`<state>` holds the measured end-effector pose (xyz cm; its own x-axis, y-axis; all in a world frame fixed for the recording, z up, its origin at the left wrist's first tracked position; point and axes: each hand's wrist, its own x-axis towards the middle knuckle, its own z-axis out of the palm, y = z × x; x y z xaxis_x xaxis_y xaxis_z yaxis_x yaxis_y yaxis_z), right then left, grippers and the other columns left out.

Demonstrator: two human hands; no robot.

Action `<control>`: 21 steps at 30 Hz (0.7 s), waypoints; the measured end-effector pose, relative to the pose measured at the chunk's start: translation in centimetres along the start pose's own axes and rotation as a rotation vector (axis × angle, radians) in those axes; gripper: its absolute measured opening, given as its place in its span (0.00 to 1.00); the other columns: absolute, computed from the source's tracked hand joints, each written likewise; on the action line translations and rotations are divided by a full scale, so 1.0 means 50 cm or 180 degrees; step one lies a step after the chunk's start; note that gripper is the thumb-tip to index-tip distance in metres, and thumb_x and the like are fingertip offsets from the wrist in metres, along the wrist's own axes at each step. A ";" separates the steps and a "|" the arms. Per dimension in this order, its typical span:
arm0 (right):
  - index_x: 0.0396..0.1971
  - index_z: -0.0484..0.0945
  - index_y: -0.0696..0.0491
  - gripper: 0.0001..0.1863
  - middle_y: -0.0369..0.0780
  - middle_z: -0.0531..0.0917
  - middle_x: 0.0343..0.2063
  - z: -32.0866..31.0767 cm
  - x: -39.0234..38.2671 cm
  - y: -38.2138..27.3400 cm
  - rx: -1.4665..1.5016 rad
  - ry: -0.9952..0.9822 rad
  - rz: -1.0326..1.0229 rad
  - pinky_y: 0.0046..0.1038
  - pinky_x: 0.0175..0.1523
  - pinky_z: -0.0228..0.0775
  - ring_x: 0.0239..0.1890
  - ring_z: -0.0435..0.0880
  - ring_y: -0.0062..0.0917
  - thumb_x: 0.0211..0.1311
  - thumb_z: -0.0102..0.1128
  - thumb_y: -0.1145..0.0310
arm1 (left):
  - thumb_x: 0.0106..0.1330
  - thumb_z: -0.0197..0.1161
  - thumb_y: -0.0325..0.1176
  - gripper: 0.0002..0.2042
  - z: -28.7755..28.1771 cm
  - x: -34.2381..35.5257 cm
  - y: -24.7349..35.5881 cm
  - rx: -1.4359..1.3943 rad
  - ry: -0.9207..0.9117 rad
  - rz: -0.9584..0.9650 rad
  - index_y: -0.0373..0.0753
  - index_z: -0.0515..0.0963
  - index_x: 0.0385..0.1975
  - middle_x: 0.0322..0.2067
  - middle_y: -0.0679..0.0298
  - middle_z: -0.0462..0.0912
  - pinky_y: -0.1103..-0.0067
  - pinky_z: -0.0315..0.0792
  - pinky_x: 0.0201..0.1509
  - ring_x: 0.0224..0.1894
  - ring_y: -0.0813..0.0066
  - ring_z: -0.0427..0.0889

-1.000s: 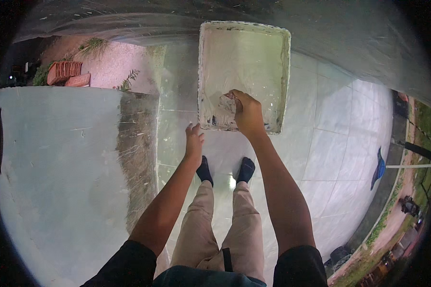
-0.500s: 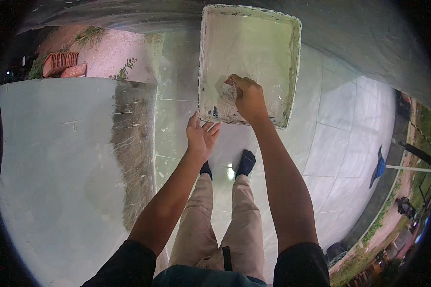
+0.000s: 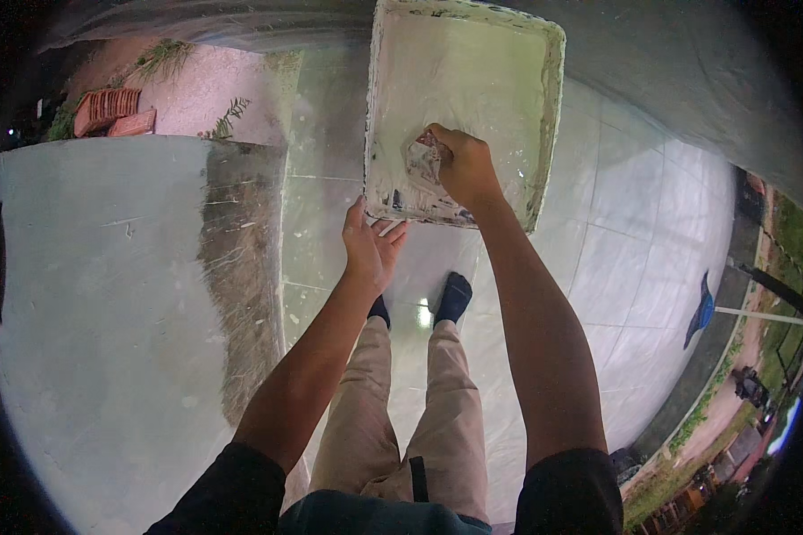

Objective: The person applies putty or plaster from a container onto a wall using a putty knife.

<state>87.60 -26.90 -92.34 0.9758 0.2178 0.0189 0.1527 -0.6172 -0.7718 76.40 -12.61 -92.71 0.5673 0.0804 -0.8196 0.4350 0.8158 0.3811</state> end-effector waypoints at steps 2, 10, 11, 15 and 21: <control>0.47 0.78 0.56 0.19 0.53 0.81 0.37 -0.004 -0.001 0.004 -0.0019 0.0018 -0.0173 0.34 0.45 0.73 0.40 0.81 0.45 0.54 0.51 0.85 | 0.63 0.50 0.59 0.35 0.007 -0.003 -0.001 0.0047 -0.0052 -0.0029 0.45 0.54 0.65 0.58 0.51 0.62 0.62 0.48 0.69 0.60 0.49 0.64; 0.48 0.78 0.55 0.20 0.53 0.81 0.38 -0.007 0.006 0.014 0.0197 -0.0251 -0.0190 0.34 0.46 0.73 0.41 0.81 0.45 0.55 0.50 0.84 | 0.63 0.49 0.60 0.35 0.015 -0.011 0.000 0.0149 -0.0048 0.0044 0.46 0.53 0.65 0.59 0.50 0.60 0.61 0.48 0.70 0.60 0.49 0.65; 0.48 0.78 0.55 0.20 0.53 0.81 0.38 -0.006 0.007 0.013 0.0190 -0.0271 -0.0157 0.34 0.46 0.73 0.41 0.81 0.45 0.55 0.50 0.84 | 0.63 0.49 0.60 0.35 0.015 -0.008 -0.002 0.0147 -0.0049 0.0040 0.46 0.53 0.65 0.59 0.50 0.60 0.61 0.48 0.70 0.60 0.49 0.65; 0.48 0.78 0.55 0.20 0.53 0.81 0.37 -0.008 0.007 0.008 -0.0114 -0.0290 -0.0134 0.34 0.46 0.73 0.40 0.82 0.44 0.55 0.50 0.84 | 0.63 0.49 0.59 0.35 0.009 -0.002 -0.005 0.0037 -0.0132 0.0111 0.46 0.53 0.65 0.59 0.50 0.60 0.61 0.49 0.69 0.60 0.51 0.65; 0.47 0.78 0.57 0.20 0.53 0.81 0.34 -0.003 0.002 0.028 0.0029 -0.0208 -0.0293 0.35 0.43 0.72 0.37 0.81 0.45 0.54 0.50 0.84 | 0.64 0.49 0.58 0.34 0.022 -0.009 -0.002 0.0073 -0.0075 0.0134 0.45 0.53 0.65 0.59 0.52 0.62 0.62 0.51 0.68 0.60 0.54 0.65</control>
<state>87.92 -27.86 -93.35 0.9454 0.3222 0.0486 0.2393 -0.5854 -0.7746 76.85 -13.37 -91.92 0.6016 0.1008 -0.7924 0.4262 0.7985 0.4251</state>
